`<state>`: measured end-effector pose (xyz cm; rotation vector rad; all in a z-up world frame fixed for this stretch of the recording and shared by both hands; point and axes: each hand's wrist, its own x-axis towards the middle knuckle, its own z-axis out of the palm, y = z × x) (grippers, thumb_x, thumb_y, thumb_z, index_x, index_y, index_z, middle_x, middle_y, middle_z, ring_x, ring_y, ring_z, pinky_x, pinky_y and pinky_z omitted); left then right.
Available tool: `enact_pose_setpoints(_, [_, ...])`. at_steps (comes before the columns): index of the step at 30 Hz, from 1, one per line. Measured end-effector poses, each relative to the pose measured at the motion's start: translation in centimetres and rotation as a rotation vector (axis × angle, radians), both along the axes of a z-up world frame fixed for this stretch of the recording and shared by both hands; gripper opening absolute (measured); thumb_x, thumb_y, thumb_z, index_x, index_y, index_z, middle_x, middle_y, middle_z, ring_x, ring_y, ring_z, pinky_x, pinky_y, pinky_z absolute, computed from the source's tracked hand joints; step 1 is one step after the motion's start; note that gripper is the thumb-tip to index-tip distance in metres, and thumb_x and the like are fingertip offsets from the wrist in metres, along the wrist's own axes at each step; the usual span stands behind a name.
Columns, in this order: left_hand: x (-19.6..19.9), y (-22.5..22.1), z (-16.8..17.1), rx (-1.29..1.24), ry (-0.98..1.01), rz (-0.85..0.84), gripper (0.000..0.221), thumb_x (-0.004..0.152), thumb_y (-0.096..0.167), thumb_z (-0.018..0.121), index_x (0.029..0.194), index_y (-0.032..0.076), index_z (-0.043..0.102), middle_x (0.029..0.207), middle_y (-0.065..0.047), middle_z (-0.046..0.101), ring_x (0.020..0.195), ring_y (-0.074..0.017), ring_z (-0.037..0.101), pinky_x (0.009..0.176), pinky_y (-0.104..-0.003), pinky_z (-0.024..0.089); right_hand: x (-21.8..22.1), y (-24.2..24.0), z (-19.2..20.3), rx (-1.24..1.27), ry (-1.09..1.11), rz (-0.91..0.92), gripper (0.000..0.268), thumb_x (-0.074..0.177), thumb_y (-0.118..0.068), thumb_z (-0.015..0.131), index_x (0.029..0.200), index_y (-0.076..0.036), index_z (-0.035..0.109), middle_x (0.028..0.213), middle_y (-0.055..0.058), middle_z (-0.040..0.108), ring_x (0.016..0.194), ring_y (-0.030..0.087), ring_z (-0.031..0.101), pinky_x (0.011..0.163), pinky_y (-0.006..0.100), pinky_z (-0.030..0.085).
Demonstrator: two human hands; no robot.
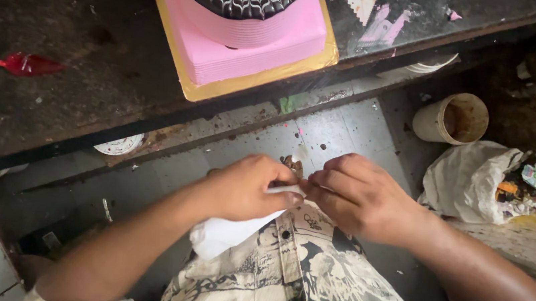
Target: The person makes a piping bag from a sheet of paper, fills it with blue frosting from a bowl, and pipes a decorative border around the base of a cake.
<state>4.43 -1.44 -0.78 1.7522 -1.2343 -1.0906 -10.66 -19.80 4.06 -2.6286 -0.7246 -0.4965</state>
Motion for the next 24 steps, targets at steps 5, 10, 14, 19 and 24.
enact_pose_setpoints(5, [0.0, -0.4, 0.2, 0.074, 0.012, -0.085, 0.03, 0.083, 0.032, 0.072, 0.099, 0.007, 0.075, 0.08, -0.017, 0.073, 0.073, -0.0265, 0.074, 0.067, -0.041, 0.055, -0.6, -0.2, -0.2, 0.015, 0.021, 0.072, 0.042, 0.062, -0.006, 0.079, 0.103, 0.003, 0.072, 0.103, 0.012, 0.068, 0.095, 0.029, 0.066, 0.079, 0.04, 0.056])
enact_pose_setpoints(10, [-1.4, -0.4, -0.2, 0.008, -0.074, -0.039, 0.031, 0.083, 0.033, 0.075, 0.096, 0.005, 0.076, 0.08, -0.017, 0.072, 0.073, -0.0235, 0.069, 0.067, -0.039, 0.054, -0.8, -0.3, -1.7, 0.144, 0.15, 0.022, 0.03, 0.07, 0.002, 0.078, 0.098, 0.004, 0.067, 0.098, 0.014, 0.066, 0.09, 0.031, 0.066, 0.079, 0.04, 0.056])
enact_pose_setpoints(14, [-1.3, -0.7, -0.3, 0.16, 0.079, -0.069, 0.029, 0.087, 0.031, 0.071, 0.095, 0.005, 0.077, 0.074, -0.018, 0.073, 0.069, -0.0267, 0.07, 0.062, -0.043, 0.051, -1.1, -0.9, -1.7, 0.275, 0.218, 0.017, 0.024, 0.078, 0.001, 0.077, 0.1, 0.001, 0.067, 0.102, 0.013, 0.068, 0.096, 0.03, 0.068, 0.083, 0.038, 0.057])
enact_pose_setpoints(19, [-2.3, 0.1, 0.3, -0.014, 0.189, -0.028, 0.027, 0.09, 0.024, 0.068, 0.108, 0.005, 0.074, 0.087, -0.015, 0.076, 0.079, -0.0225, 0.073, 0.072, -0.038, 0.056, -1.5, -1.7, -1.2, 0.385, 0.295, -0.008, 0.022, 0.085, -0.005, 0.079, 0.104, -0.004, 0.07, 0.105, 0.009, 0.073, 0.097, 0.025, 0.072, 0.085, 0.037, 0.058])
enact_pose_setpoints(24, [-5.4, 1.2, 1.5, -0.191, -0.107, 0.159, 0.036, 0.084, 0.017, 0.071, 0.117, 0.0, 0.07, 0.103, -0.017, 0.073, 0.093, -0.0295, 0.071, 0.082, -0.042, 0.055, -1.9, -1.9, -1.6, 0.616, 0.582, -0.173, 0.032, 0.081, -0.007, 0.08, 0.11, 0.002, 0.07, 0.102, 0.011, 0.074, 0.092, 0.023, 0.073, 0.082, 0.034, 0.062])
